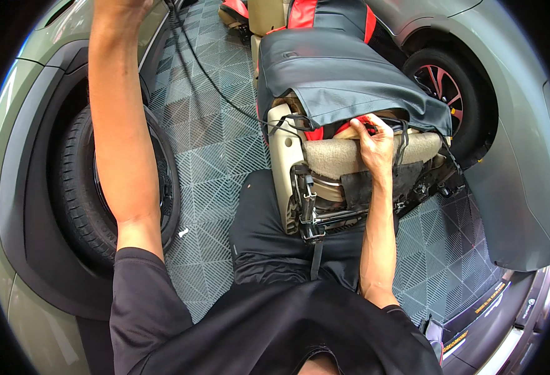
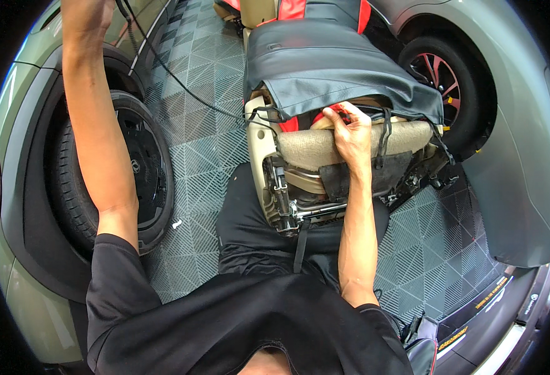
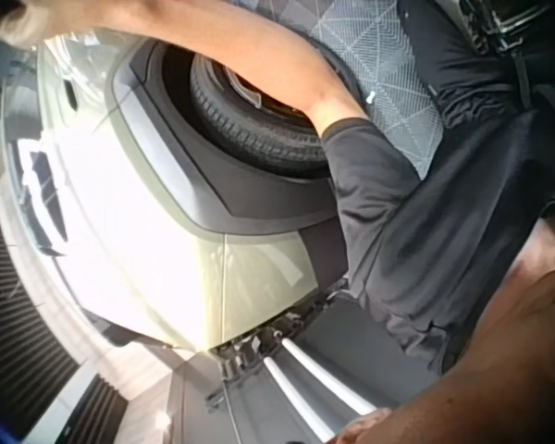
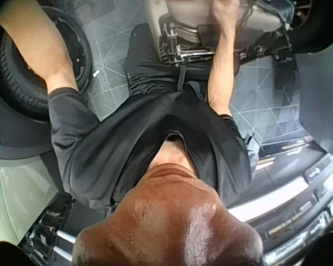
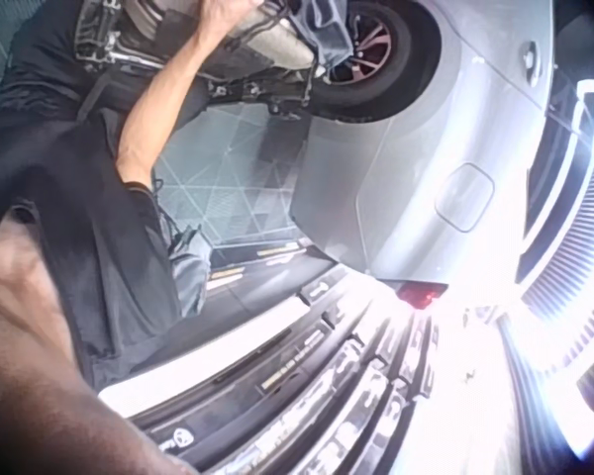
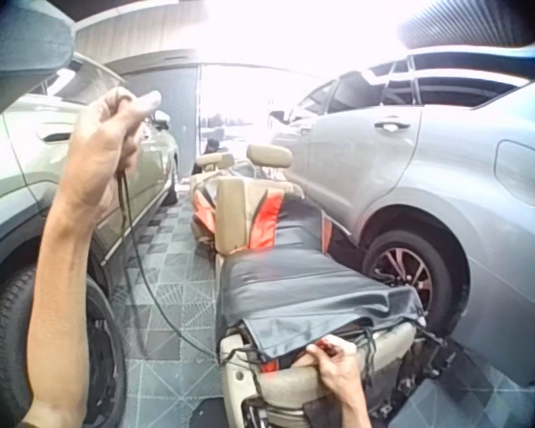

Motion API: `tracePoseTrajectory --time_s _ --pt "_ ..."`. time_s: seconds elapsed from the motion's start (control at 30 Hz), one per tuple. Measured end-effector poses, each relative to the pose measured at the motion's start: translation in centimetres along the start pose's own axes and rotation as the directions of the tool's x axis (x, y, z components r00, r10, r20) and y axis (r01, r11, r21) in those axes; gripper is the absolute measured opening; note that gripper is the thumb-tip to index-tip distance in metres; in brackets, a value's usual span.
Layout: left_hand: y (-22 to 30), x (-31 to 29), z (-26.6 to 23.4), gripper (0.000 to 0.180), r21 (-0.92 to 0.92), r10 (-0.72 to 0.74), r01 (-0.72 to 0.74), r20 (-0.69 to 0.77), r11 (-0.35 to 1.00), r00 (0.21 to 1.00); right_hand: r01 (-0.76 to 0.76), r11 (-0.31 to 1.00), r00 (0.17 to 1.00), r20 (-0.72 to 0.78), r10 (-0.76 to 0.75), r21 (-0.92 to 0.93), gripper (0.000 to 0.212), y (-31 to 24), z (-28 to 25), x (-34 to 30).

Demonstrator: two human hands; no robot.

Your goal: The person removes a black and red leather seat cover from a car seat. They unclip fasteners, pull the cover off the seat cushion and backrest, and set the cover aside, leaving the seat frame exposed.

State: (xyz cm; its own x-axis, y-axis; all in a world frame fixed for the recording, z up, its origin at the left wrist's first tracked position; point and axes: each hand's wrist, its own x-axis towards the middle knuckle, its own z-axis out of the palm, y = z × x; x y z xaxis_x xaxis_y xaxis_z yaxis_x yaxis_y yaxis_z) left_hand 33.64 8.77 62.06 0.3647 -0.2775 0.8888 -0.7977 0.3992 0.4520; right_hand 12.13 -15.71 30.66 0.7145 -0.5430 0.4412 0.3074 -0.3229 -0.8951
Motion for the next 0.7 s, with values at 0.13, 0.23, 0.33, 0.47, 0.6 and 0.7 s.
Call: tracePoseTrajectory --time_s 0.13,0.23,0.33,0.47,0.6,0.7 --pt "-5.1 1.7 -5.2 0.022 -0.313 -0.302 0.271 -0.052 0.91 0.952 0.022 0.999 1.0 -0.001 -0.022 -0.027 0.009 0.2 0.4 0.4" --pt "-8.0 1.7 -8.9 0.017 -0.618 -0.464 0.349 -0.029 0.704 0.885 0.016 0.999 1.0 -0.019 -0.017 -0.037 0.008 0.2 0.8 0.5" --pt "-5.1 -3.0 -3.1 0.018 -0.004 -0.034 0.034 -0.11 0.999 0.993 0.017 0.991 0.998 -0.066 -0.026 -0.133 0.006 0.6 -0.4 0.6" --pt "-8.1 -6.5 -4.5 0.036 0.138 0.039 -0.033 -0.044 0.99 0.998 0.035 0.962 0.992 -0.109 -0.067 -0.269 0.009 1.7 1.3 0.4" --pt "-9.6 -12.1 -3.2 0.031 0.066 -0.093 0.094 -0.012 0.993 0.996 0.127 0.934 0.979 -0.107 -0.171 -0.333 0.012 1.9 1.6 0.7" --pt "-14.7 -17.4 0.2 0.026 0.119 -0.079 0.103 -0.191 0.988 0.978 0.076 0.91 0.975 -0.161 -0.153 -0.407 0.017 1.5 -2.1 0.2"
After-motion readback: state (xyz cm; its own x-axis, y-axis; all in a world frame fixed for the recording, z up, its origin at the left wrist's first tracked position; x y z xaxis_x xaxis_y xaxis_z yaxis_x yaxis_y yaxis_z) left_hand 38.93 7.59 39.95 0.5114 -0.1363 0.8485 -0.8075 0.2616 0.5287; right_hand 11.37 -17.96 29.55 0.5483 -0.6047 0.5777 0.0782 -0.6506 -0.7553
